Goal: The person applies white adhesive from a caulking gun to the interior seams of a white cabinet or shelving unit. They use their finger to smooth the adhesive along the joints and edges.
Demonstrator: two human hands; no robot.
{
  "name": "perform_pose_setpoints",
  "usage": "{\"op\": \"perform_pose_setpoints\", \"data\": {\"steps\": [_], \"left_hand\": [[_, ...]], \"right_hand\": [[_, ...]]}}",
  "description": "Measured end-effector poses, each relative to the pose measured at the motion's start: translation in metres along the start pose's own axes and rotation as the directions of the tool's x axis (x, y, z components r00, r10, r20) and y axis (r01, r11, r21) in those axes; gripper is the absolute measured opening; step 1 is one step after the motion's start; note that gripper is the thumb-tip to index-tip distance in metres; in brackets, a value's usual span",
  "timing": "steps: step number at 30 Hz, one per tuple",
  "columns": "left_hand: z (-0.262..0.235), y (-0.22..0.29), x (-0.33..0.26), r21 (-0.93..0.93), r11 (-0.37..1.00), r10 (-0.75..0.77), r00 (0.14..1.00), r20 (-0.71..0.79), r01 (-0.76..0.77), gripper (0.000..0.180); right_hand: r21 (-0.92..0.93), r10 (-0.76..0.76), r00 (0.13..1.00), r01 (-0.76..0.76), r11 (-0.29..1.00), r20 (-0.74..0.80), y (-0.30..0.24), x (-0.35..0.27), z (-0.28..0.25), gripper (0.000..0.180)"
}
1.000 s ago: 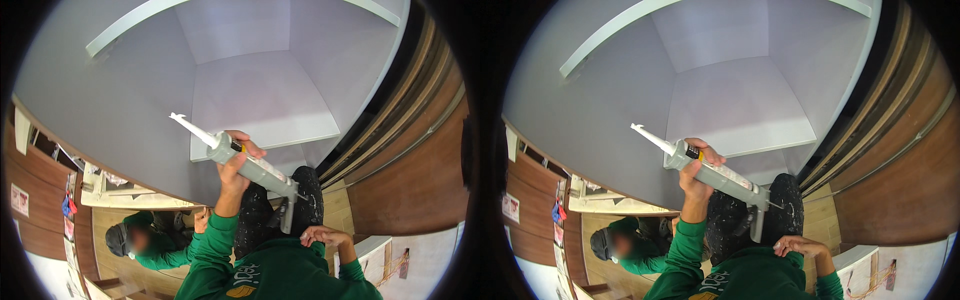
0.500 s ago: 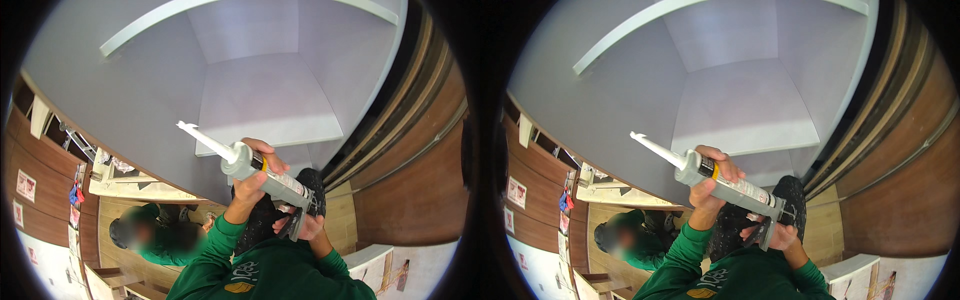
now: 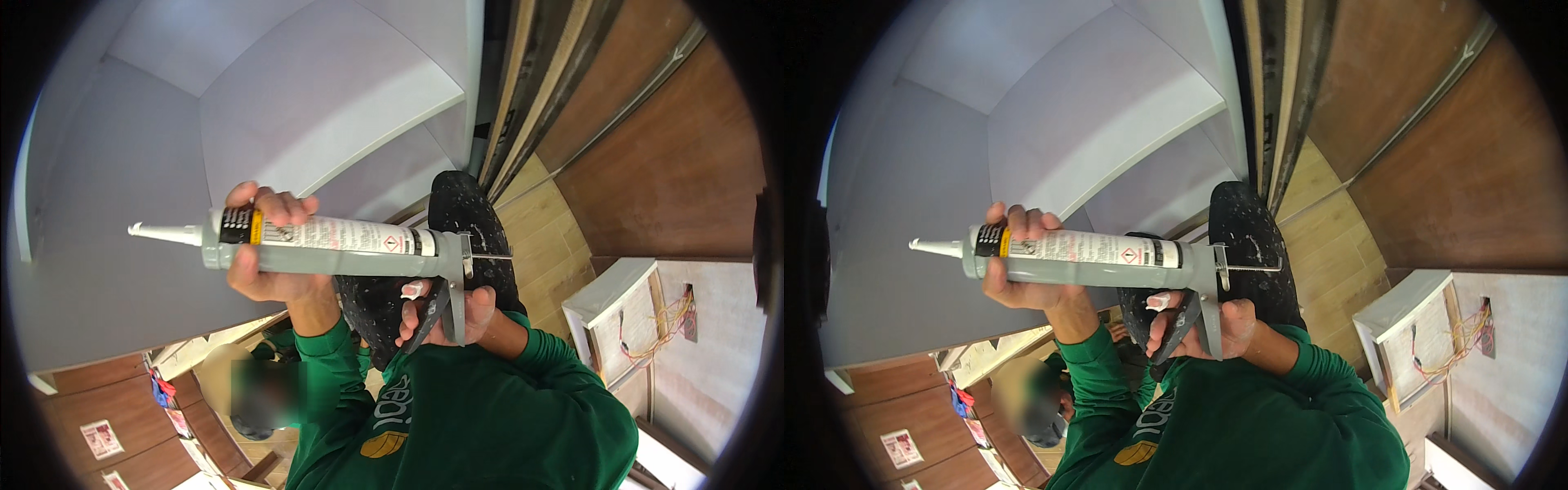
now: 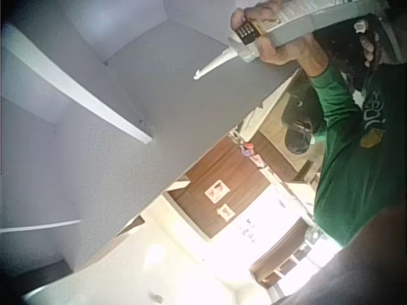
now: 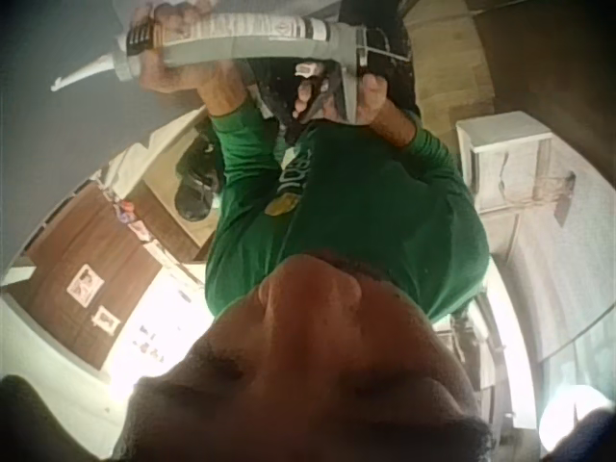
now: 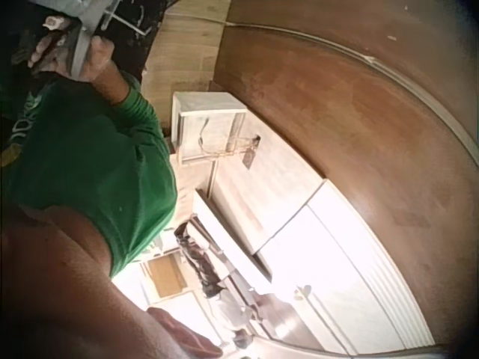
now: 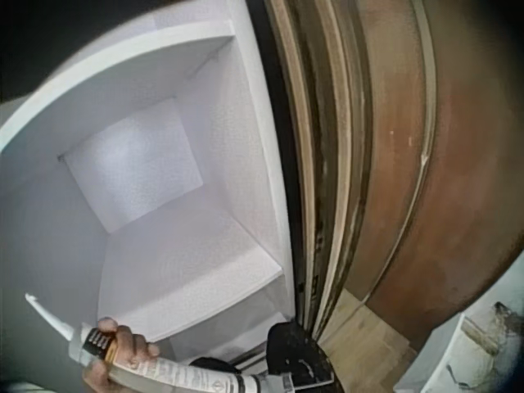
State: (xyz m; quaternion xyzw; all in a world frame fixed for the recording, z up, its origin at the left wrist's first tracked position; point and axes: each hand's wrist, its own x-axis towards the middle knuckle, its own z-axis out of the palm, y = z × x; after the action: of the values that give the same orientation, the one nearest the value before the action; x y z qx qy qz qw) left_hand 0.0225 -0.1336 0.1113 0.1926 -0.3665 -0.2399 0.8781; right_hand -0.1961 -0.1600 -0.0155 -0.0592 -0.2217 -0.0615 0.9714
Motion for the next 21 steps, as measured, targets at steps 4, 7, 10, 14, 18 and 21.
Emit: {"op": "perform_pose_setpoints", "data": {"steps": [4,7,10,14,18,21], "left_hand": [[0.0,-0.006,0.006,-0.05,0.999,-0.01,0.994,0.108,0.016,0.07],[0.002,-0.007,0.004,0.021,1.0,-0.01,0.996,0.093,0.008,0.069],[0.005,-0.008,-0.001,0.056,0.998,-0.008,1.0,0.007,0.008,0.065],[-0.002,-0.003,-0.001,0.147,0.989,0.03,0.997,-0.065,-0.02,0.061],[-0.001,-0.016,0.0,0.329,0.944,0.049,0.993,-0.109,-0.011,0.064],[-0.003,-0.02,-0.004,0.307,0.951,0.008,0.995,-0.102,0.024,0.066]], "right_hand": [[0.179,-0.096,0.993,0.082,0.98,0.07,0.015,-0.006,-0.011,0.099],[0.034,0.012,1.0,-0.012,0.999,0.012,0.006,-0.007,-0.001,0.102],[0.031,0.031,0.999,-0.03,0.999,-0.024,-0.005,-0.009,0.004,0.102],[0.125,0.122,0.991,-0.115,0.985,-0.049,-0.008,-0.004,0.005,0.093],[0.223,0.142,0.974,-0.102,0.97,-0.174,-0.013,-0.011,-0.01,0.086],[0.271,0.163,0.969,-0.108,0.956,-0.187,-0.014,-0.02,-0.023,0.083]]}}
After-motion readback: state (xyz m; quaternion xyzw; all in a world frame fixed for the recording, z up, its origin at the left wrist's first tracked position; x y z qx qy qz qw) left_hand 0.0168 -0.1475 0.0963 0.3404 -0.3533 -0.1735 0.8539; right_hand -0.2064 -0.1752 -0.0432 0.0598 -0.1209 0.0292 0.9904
